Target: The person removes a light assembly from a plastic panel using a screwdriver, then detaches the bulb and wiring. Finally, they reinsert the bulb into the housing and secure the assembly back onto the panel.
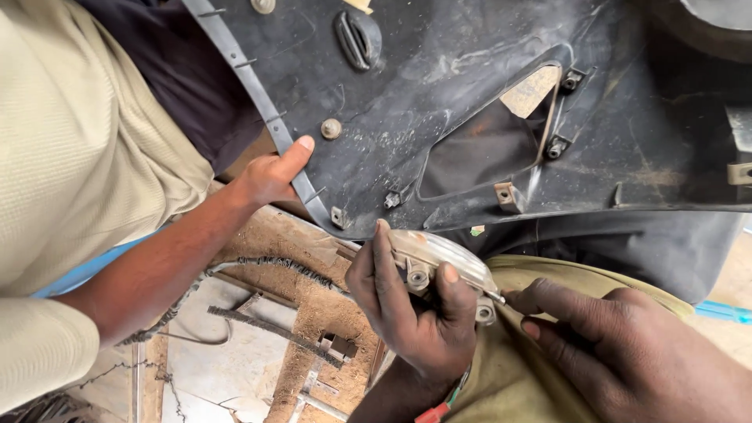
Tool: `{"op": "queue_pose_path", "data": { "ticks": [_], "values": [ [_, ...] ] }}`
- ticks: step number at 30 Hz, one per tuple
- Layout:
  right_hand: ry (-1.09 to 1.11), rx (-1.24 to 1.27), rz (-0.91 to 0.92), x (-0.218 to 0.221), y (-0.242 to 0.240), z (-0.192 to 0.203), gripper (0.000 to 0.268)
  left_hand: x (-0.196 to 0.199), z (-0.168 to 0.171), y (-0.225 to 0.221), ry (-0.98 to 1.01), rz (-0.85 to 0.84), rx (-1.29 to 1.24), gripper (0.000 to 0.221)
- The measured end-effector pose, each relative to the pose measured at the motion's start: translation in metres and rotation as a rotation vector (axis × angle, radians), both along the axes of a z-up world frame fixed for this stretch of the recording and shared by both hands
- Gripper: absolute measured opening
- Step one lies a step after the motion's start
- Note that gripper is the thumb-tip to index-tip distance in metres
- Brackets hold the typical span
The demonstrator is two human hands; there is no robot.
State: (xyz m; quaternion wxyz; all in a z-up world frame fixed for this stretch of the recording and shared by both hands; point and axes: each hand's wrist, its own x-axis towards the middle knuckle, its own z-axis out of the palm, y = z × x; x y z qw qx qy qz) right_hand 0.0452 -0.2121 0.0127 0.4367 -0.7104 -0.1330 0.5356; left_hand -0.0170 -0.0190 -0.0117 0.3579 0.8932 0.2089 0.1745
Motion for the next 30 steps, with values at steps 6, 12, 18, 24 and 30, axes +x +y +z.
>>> {"op": "queue_pose_path", "data": {
  "ticks": [6,12,18,24,30],
  "values": [
    [-0.118,-0.255,0.031,-0.015,0.005,-0.002,0.041,0.001,-0.006,0.001,-0.028,-0.012,-0.056,0.066],
    [-0.097,-0.319,0.096,-0.026,0.009,-0.002,0.064,-0.010,-0.015,0.003,-0.100,-0.030,-0.152,0.065],
    [-0.165,-0.265,0.126,-0.030,0.012,-0.002,0.059,-0.012,-0.013,0.006,-0.161,-0.043,-0.281,0.065],
    [-0.110,-0.353,0.273,0.009,0.021,-0.003,0.056,-0.019,-0.018,0.012,-0.207,-0.061,-0.512,0.066],
    [0.289,0.213,-0.092,0.038,0.024,-0.013,0.035,-0.022,-0.017,0.012,-0.251,-0.019,-0.490,0.062]
  ]
}}
